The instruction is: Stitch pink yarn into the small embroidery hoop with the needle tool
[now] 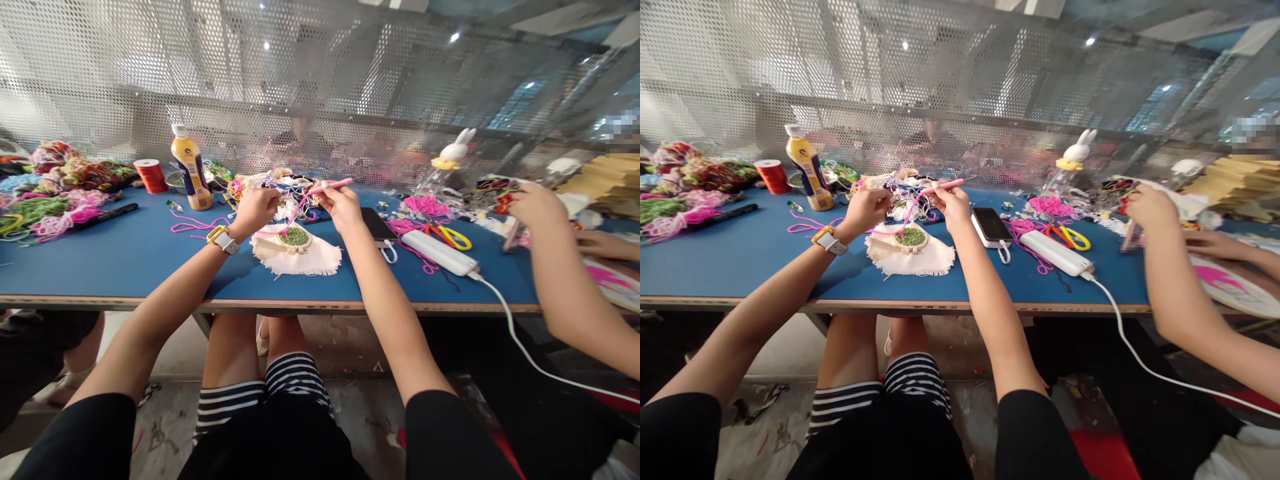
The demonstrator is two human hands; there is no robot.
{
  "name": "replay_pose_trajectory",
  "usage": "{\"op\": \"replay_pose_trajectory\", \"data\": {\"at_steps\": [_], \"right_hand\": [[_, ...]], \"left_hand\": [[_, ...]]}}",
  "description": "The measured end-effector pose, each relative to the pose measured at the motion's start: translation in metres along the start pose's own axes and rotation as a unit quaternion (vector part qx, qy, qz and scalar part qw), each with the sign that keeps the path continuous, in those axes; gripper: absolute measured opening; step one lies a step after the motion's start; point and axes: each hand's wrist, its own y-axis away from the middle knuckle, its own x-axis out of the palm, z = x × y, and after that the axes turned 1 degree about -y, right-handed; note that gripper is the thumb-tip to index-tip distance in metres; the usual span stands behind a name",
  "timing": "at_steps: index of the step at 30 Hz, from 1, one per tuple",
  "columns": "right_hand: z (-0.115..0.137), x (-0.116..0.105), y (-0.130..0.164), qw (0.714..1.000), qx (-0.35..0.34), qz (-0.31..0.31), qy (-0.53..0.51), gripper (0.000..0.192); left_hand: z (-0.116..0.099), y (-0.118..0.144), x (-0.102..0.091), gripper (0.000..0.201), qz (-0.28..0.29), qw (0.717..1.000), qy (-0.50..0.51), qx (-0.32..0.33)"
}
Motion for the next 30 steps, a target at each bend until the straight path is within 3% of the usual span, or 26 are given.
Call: {"op": "replay_pose_trajectory", "data": {"at_steps": [20, 30], "right_hand": [[-0.017, 0.012, 0.011, 0.996, 0.017, 0.081, 0.042, 0.016], [-0.013, 0.0, -0.003, 0.999, 0.011, 0.037, 0.029, 0.016]], "left_hand": [[-0.004, 0.003, 0.006, 0.02, 0.057, 0.998, 0.006, -0.007], [0.011, 0.0, 0.012, 0.023, 0.003, 1.0, 0.015, -0.008]]}}
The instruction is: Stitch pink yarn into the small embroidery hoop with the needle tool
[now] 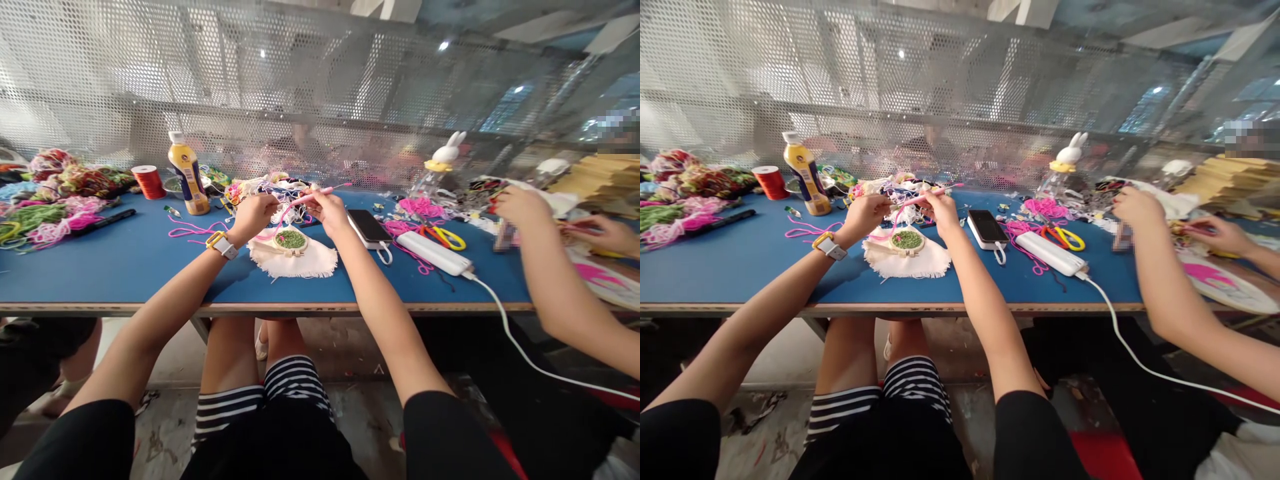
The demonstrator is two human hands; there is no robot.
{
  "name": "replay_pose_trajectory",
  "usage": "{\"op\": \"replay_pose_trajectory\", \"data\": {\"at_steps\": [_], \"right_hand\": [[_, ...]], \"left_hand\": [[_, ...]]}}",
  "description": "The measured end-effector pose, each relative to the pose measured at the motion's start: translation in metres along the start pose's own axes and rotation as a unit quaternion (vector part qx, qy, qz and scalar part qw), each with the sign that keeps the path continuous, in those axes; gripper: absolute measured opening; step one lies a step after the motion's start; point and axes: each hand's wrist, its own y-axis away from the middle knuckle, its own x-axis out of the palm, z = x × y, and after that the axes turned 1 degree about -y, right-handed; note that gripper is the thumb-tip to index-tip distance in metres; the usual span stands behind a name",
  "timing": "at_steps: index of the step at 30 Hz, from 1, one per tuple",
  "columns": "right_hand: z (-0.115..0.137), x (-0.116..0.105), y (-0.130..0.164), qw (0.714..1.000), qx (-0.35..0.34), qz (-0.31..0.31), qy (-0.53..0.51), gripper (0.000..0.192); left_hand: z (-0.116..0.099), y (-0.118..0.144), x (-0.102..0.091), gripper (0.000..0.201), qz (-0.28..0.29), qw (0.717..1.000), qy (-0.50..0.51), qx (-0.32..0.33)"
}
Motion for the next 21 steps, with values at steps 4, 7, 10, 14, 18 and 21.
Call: {"op": "replay_pose_trajectory", "data": {"at_steps": [4, 7, 10, 14, 18, 21], "right_hand": [[0.002, -0.009, -0.012, 0.993, -0.006, -0.092, -0.075, 0.032], [0.001, -0.017, -0.019, 0.976, 0.007, -0.174, -0.13, 0.032], [0.0, -0.023, -0.023, 0.966, 0.022, -0.209, -0.15, 0.03], [-0.001, -0.024, -0.024, 0.963, 0.029, -0.216, -0.16, 0.027], [-0.002, -0.018, -0.019, 0.965, 0.038, -0.205, -0.158, 0.023], [-0.002, -0.014, -0.015, 0.968, 0.046, -0.193, -0.155, 0.026]], "left_hand": [[0.004, 0.0, 0.001, 0.023, 0.001, 1.0, -0.001, -0.007], [0.006, 0.001, 0.002, 0.024, 0.008, 1.0, -0.009, -0.005], [0.007, 0.002, 0.003, 0.023, 0.015, 1.0, -0.013, -0.002], [0.004, 0.003, 0.004, 0.02, 0.03, 0.999, -0.018, -0.005], [-0.001, 0.005, 0.004, 0.02, 0.05, 0.998, -0.022, -0.006], [-0.006, 0.007, 0.004, 0.019, 0.069, 0.997, -0.023, -0.004]]}}
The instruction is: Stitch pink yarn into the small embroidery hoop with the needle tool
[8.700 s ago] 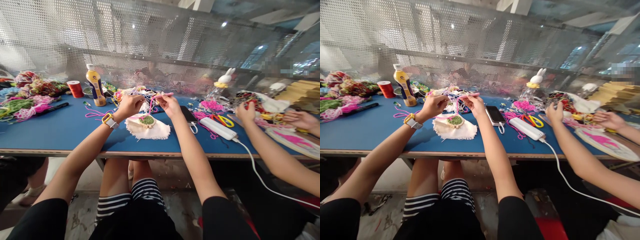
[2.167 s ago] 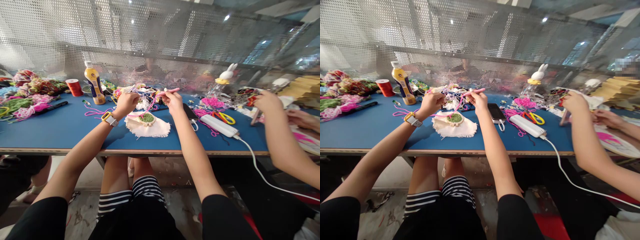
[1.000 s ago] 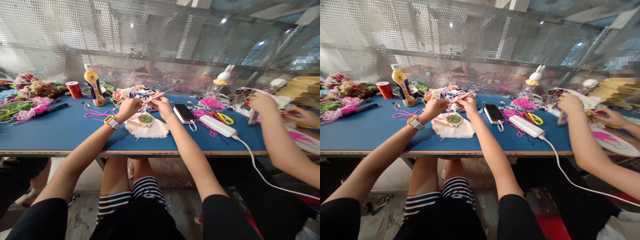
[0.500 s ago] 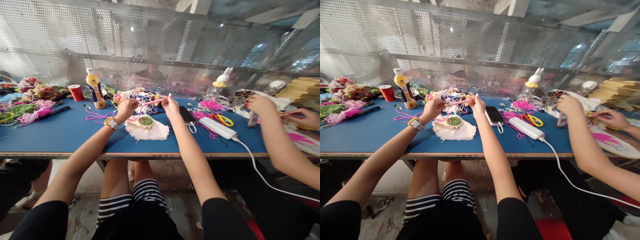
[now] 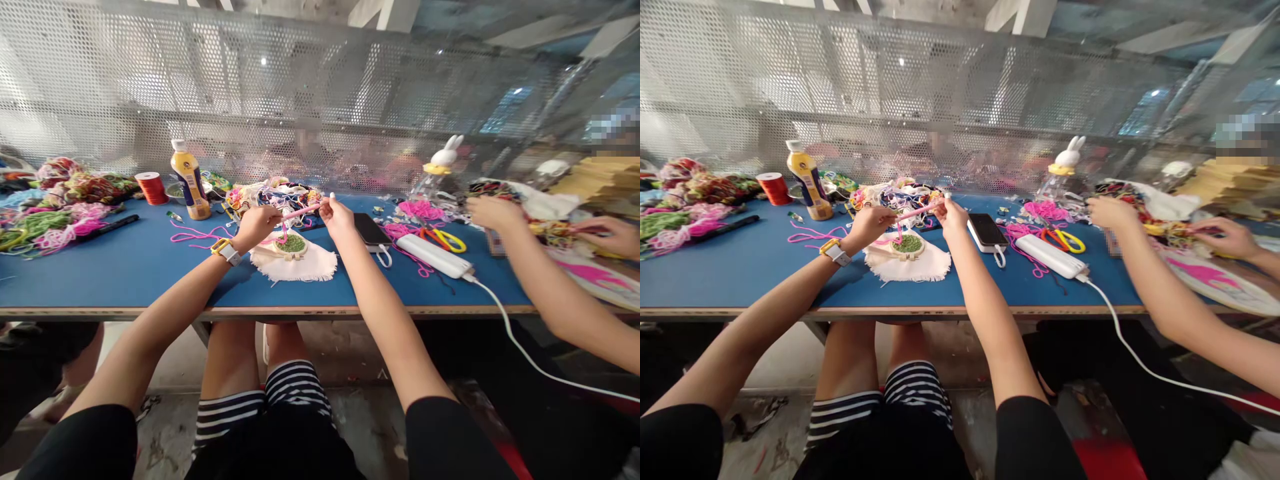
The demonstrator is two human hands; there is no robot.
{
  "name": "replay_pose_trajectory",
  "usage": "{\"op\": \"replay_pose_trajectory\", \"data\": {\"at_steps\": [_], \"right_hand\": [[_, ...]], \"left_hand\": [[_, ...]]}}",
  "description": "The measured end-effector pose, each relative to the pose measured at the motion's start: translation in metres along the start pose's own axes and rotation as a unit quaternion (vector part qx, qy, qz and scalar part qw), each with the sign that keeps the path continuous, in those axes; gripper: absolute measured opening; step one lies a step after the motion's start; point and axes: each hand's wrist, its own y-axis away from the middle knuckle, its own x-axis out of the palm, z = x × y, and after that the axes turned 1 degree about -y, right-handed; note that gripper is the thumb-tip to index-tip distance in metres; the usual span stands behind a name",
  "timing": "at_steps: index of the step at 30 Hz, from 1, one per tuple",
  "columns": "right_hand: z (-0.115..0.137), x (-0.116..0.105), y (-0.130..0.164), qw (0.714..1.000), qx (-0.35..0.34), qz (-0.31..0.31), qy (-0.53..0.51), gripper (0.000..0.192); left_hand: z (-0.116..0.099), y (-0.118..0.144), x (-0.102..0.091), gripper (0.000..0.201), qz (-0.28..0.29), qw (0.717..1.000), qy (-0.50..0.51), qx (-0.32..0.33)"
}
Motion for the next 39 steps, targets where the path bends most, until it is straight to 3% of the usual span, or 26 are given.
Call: {"op": "replay_pose_trajectory", "data": {"at_steps": [6, 9, 16, 24, 39], "right_hand": [[-0.005, 0.003, 0.006, 1.0, 0.0, 0.011, 0.001, 0.029], [-0.012, 0.007, 0.01, 0.999, 0.001, 0.035, 0.005, 0.028], [-0.016, 0.011, 0.013, 0.998, 0.006, 0.065, 0.01, 0.027], [-0.001, 0.004, 0.006, 1.0, 0.004, 0.021, 0.007, 0.027], [0.018, -0.008, -0.005, 0.999, 0.022, -0.047, 0.003, 0.035]], "left_hand": [[-0.009, 0.005, 0.002, 0.04, 0.002, 0.997, -0.068, 0.031], [-0.012, 0.005, 0.005, 0.033, 0.019, 0.993, -0.091, 0.077], [-0.012, 0.005, 0.007, 0.027, 0.063, 0.992, -0.11, 0.02], [-0.003, 0.002, 0.005, 0.03, 0.059, 0.992, -0.11, -0.002], [0.025, -0.005, 0.006, 0.03, 0.068, 0.99, -0.121, 0.018]]}}
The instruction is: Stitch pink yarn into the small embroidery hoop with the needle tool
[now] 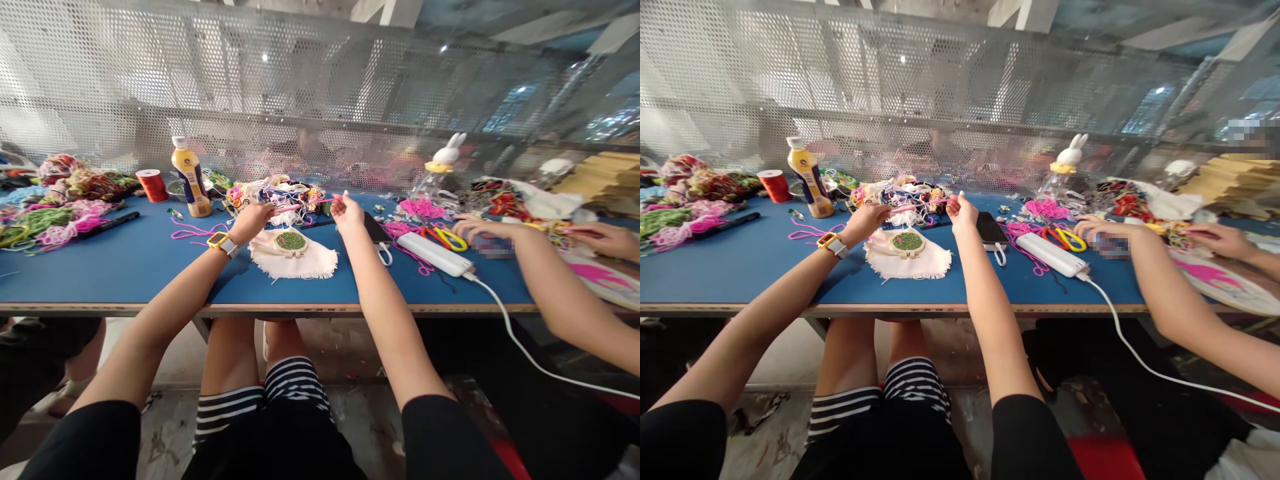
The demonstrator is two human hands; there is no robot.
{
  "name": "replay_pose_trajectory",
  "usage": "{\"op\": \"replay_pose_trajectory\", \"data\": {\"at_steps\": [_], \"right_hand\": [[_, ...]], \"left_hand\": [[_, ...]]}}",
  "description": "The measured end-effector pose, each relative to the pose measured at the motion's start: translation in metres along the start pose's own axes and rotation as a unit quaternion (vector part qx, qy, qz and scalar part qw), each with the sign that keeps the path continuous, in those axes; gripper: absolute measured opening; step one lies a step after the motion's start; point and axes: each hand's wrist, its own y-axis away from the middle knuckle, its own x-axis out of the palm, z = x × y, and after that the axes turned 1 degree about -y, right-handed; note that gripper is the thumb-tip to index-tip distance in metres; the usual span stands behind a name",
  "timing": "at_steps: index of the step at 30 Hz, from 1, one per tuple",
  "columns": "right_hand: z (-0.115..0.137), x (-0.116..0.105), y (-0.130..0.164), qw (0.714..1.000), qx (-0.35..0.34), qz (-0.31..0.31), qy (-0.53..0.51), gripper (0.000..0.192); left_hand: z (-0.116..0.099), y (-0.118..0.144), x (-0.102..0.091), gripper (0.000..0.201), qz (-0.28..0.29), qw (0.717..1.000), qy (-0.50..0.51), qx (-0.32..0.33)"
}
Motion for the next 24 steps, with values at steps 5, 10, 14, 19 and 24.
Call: {"op": "replay_pose_trajectory", "data": {"at_steps": [5, 10, 14, 19, 24], "right_hand": [[0.004, -0.005, -0.008, 1.0, -0.011, -0.016, 0.009, 0.035], [0.012, -0.017, -0.027, 0.997, -0.055, -0.058, 0.018, 0.033], [0.025, -0.036, -0.043, 0.987, -0.124, -0.098, 0.028, 0.034], [0.038, -0.049, -0.05, 0.963, -0.223, -0.143, 0.051, 0.039], [0.019, -0.032, -0.037, 0.937, -0.309, -0.089, 0.139, 0.022]], "left_hand": [[0.001, 0.002, -0.006, 0.032, 0.019, 0.999, -0.036, -0.002], [0.006, 0.003, -0.013, 0.032, 0.042, 0.998, -0.055, -0.009], [0.015, 0.004, -0.018, 0.032, 0.043, 0.997, -0.061, -0.031], [0.023, 0.007, -0.022, 0.033, 0.034, 0.995, -0.063, -0.067], [0.02, 0.008, -0.023, 0.033, 0.023, 0.996, -0.061, -0.067]]}}
